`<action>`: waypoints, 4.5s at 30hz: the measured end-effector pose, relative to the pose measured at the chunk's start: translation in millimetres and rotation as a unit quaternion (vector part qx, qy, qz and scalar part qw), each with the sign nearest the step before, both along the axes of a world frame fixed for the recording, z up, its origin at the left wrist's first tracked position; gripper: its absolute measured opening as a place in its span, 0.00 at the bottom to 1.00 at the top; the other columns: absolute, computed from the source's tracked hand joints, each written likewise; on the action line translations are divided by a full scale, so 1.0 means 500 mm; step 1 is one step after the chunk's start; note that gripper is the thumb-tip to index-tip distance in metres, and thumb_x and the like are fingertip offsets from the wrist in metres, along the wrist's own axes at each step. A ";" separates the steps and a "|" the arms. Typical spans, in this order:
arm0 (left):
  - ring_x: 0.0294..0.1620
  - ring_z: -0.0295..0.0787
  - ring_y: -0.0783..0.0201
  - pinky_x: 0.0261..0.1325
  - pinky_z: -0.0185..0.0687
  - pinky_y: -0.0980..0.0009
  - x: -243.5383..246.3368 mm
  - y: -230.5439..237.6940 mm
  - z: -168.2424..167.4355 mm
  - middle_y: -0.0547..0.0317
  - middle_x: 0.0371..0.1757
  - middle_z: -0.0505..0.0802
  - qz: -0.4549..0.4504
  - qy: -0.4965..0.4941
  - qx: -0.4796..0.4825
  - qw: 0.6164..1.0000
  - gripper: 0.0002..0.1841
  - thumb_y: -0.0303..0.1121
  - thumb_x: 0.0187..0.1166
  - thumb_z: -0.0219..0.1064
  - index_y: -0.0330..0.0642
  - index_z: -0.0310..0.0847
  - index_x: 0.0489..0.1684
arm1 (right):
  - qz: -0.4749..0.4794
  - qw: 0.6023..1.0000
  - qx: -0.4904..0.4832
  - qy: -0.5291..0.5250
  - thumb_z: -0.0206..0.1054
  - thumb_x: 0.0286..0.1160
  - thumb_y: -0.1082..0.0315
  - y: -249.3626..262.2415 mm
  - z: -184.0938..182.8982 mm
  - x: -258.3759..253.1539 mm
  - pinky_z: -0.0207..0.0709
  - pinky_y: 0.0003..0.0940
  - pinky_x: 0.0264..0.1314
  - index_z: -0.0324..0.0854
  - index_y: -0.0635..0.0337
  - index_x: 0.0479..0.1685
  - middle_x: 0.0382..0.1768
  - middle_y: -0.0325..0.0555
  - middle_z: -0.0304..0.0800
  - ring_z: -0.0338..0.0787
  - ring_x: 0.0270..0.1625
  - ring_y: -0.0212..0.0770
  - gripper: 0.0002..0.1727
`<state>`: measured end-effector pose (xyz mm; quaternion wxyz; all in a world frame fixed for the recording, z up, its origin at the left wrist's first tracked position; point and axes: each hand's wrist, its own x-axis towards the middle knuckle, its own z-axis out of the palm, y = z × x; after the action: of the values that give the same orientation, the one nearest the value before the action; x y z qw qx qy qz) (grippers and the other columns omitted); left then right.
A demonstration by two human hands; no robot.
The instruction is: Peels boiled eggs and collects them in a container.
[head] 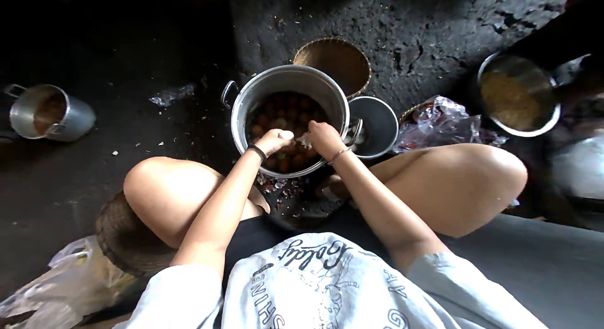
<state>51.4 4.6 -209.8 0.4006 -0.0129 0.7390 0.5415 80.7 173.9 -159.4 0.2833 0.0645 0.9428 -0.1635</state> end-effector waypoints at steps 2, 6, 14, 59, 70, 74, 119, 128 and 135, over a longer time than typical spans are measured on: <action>0.62 0.88 0.53 0.71 0.80 0.57 -0.003 0.001 -0.018 0.38 0.63 0.87 -0.047 0.011 -0.041 0.998 0.21 0.29 0.82 0.69 0.26 0.74 0.70 | 0.036 0.999 0.020 -0.031 0.59 0.86 0.69 0.002 -0.013 -0.006 0.78 0.67 0.64 0.81 0.70 0.59 0.58 0.68 0.88 0.87 0.66 0.67 0.14; 0.73 0.81 0.46 0.77 0.74 0.51 -0.009 -0.007 -0.027 0.36 0.73 0.82 -0.108 0.071 -0.082 0.988 0.29 0.22 0.79 0.65 0.33 0.66 0.82 | 0.127 0.990 0.004 -0.057 0.68 0.80 0.66 0.015 -0.050 -0.039 0.76 0.69 0.68 0.86 0.72 0.52 0.58 0.68 0.88 0.86 0.66 0.66 0.15; 0.71 0.82 0.35 0.71 0.74 0.34 0.004 -0.013 0.011 0.32 0.67 0.87 -0.288 0.167 -0.299 0.894 0.21 0.23 0.76 0.66 0.32 0.80 0.69 | 0.065 0.990 0.085 -0.088 0.64 0.80 0.72 -0.019 -0.073 -0.102 0.73 0.68 0.73 0.82 0.75 0.62 0.69 0.69 0.82 0.81 0.75 0.66 0.18; 0.60 0.89 0.46 0.69 0.71 0.36 -0.023 -0.040 0.076 0.47 0.53 0.95 -0.111 0.305 -0.278 0.904 0.14 0.39 0.85 0.60 0.45 0.91 0.55 | 0.224 0.940 -0.243 0.089 0.74 0.73 0.71 0.086 0.175 -0.093 0.79 0.51 0.71 0.70 0.59 0.84 0.64 0.58 0.88 0.90 0.62 0.52 0.36; 0.62 0.88 0.46 0.72 0.68 0.38 -0.028 -0.027 0.075 0.45 0.55 0.93 -0.111 0.295 -0.290 0.904 0.14 0.41 0.85 0.64 0.44 0.90 0.55 | -0.190 0.953 -0.156 0.176 0.69 0.79 0.61 0.352 0.045 -0.218 0.83 0.56 0.67 0.74 0.71 0.72 0.67 0.68 0.81 0.88 0.64 0.60 0.28; 0.65 0.86 0.44 0.73 0.68 0.36 -0.031 -0.017 0.062 0.44 0.58 0.92 -0.161 0.256 -0.321 0.897 0.13 0.39 0.83 0.66 0.44 0.91 0.54 | -0.283 0.958 -0.011 0.041 0.70 0.80 0.58 0.385 -0.133 -0.169 0.61 0.70 0.83 0.73 0.78 0.74 0.76 0.78 0.73 0.69 0.83 0.73 0.33; 0.51 0.85 0.53 0.53 0.80 0.57 -0.013 -0.016 0.030 0.41 0.62 0.85 0.200 -0.018 0.052 0.978 0.26 0.44 0.95 0.34 0.40 0.67 0.79 | 0.167 0.981 0.085 -0.040 0.64 0.78 0.79 -0.075 -0.114 -0.081 0.74 0.75 0.67 0.73 0.69 0.78 0.79 0.75 0.69 0.78 0.72 0.78 0.26; 0.59 0.82 0.53 0.62 0.78 0.55 -0.009 -0.024 0.036 0.41 0.64 0.84 0.290 -0.026 0.082 0.953 0.29 0.51 0.94 0.44 0.37 0.71 0.78 | 0.049 0.957 -0.246 0.147 0.76 0.72 0.62 0.022 -0.031 -0.088 0.79 0.57 0.68 0.80 0.65 0.65 0.65 0.66 0.81 0.85 0.64 0.59 0.25; 0.35 0.83 0.66 0.42 0.81 0.67 0.031 0.030 0.068 0.59 0.38 0.88 0.267 -0.090 0.150 0.948 0.30 0.58 0.93 0.39 0.42 0.79 0.58 | 0.023 0.912 -0.252 0.322 0.62 0.87 0.56 -0.017 0.010 0.012 0.77 0.52 0.74 0.72 0.62 0.80 0.68 0.63 0.80 0.82 0.71 0.58 0.28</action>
<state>67.1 19.5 -175.6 0.3032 -0.1977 0.5797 0.7300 86.8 165.3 -154.4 -0.0253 -0.0868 0.9117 -0.4009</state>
